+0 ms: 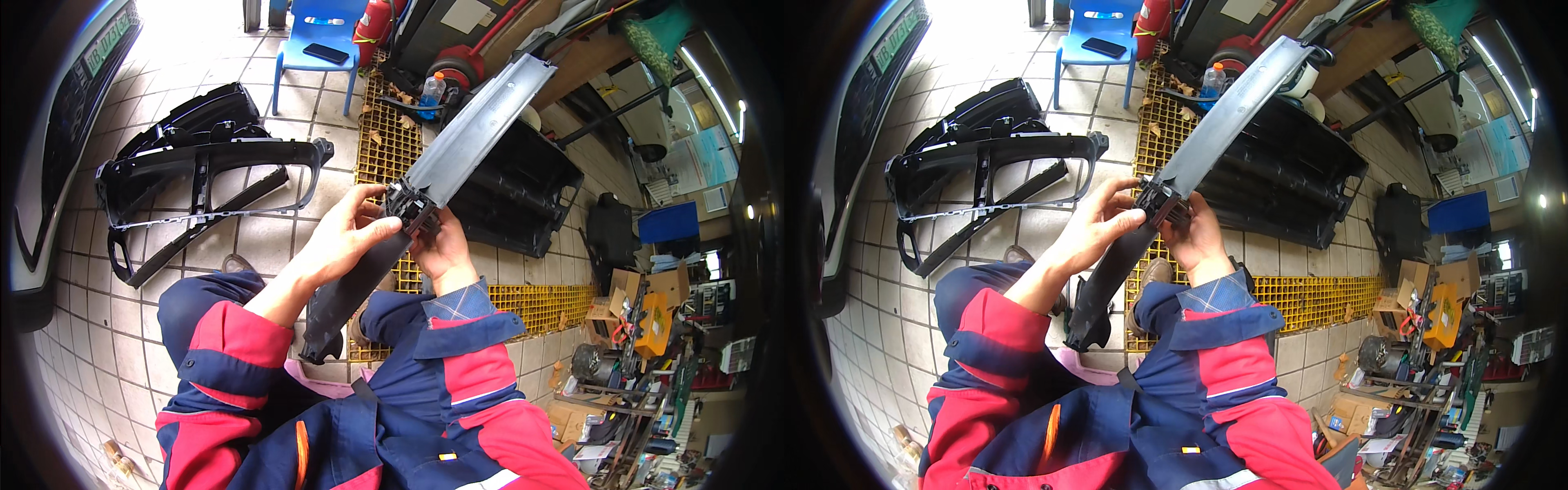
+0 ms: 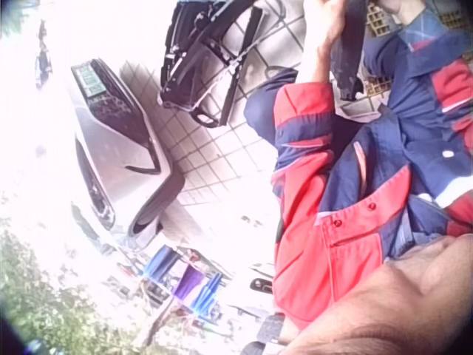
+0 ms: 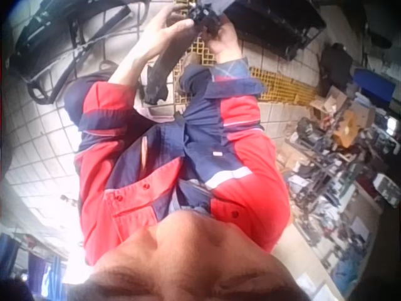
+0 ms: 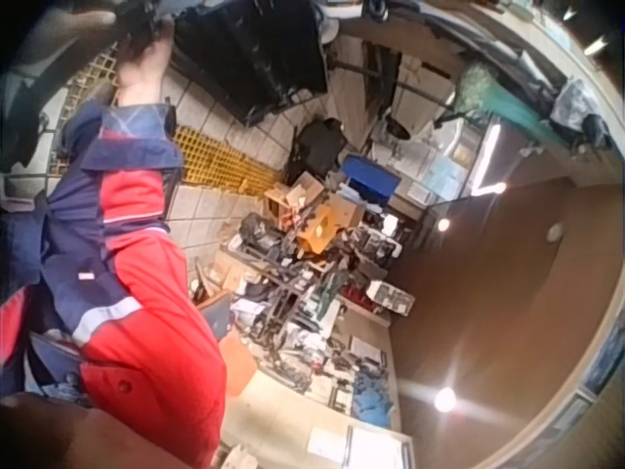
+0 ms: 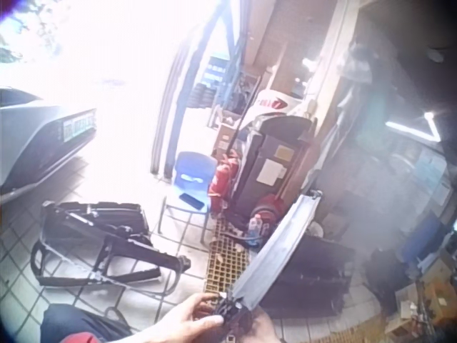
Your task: The person sits on the floor and uses a screwdriver to disassemble a black plastic car part, removing a small white component and setting the pieces aside.
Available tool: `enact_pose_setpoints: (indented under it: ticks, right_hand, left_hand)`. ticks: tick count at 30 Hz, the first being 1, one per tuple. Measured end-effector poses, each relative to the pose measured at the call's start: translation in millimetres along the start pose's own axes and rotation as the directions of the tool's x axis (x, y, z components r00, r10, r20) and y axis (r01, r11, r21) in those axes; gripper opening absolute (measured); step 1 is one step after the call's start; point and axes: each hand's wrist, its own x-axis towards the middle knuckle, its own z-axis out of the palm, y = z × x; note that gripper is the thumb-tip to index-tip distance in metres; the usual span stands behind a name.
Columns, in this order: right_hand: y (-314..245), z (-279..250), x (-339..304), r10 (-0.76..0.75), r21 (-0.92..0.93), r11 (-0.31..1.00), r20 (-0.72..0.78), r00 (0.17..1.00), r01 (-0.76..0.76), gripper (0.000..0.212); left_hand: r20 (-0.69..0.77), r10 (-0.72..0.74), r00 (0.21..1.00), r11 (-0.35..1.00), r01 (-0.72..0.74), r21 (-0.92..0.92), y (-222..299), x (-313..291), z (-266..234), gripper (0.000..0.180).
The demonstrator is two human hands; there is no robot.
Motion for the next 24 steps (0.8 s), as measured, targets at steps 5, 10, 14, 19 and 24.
enact_pose_setpoints:
  ticks: [5, 10, 14, 19, 24]
  right_hand:
    - [-5.5, 0.1, -1.8, 0.026, 0.014, 1.000, 0.034, 0.999, -0.027, 0.037]
    - [-2.4, 16.5, -11.3, -0.088, -0.114, 0.990, -0.071, 0.994, 0.079, 0.037]
    - [2.0, 31.1, -19.8, -0.159, -0.102, 0.983, -0.083, 0.984, 0.150, 0.032]
    - [0.8, 33.1, -15.8, -0.129, -0.080, 0.989, -0.102, 0.986, 0.121, 0.035]
    - [-0.1, 20.4, -12.1, -0.141, -0.130, 0.981, 0.032, 0.989, 0.144, 0.041]
  left_hand:
    - [-0.010, 0.025, 1.000, 0.997, -0.026, -0.066, -1.5, 2.1, -0.2, 0.068]
    - [-0.004, 0.034, 0.999, 0.999, -0.034, -0.009, -0.1, 0.4, 0.0, 0.081]
    - [-0.022, 0.053, 0.998, 0.998, -0.052, 0.048, -1.1, 0.3, 0.5, 0.082]
    - [-0.028, 0.019, 0.999, 1.000, -0.020, -0.023, -4.5, 4.9, -0.5, 0.086]
    - [0.010, 0.110, 0.994, 0.986, -0.110, 0.126, -1.1, 0.6, 1.0, 0.090]
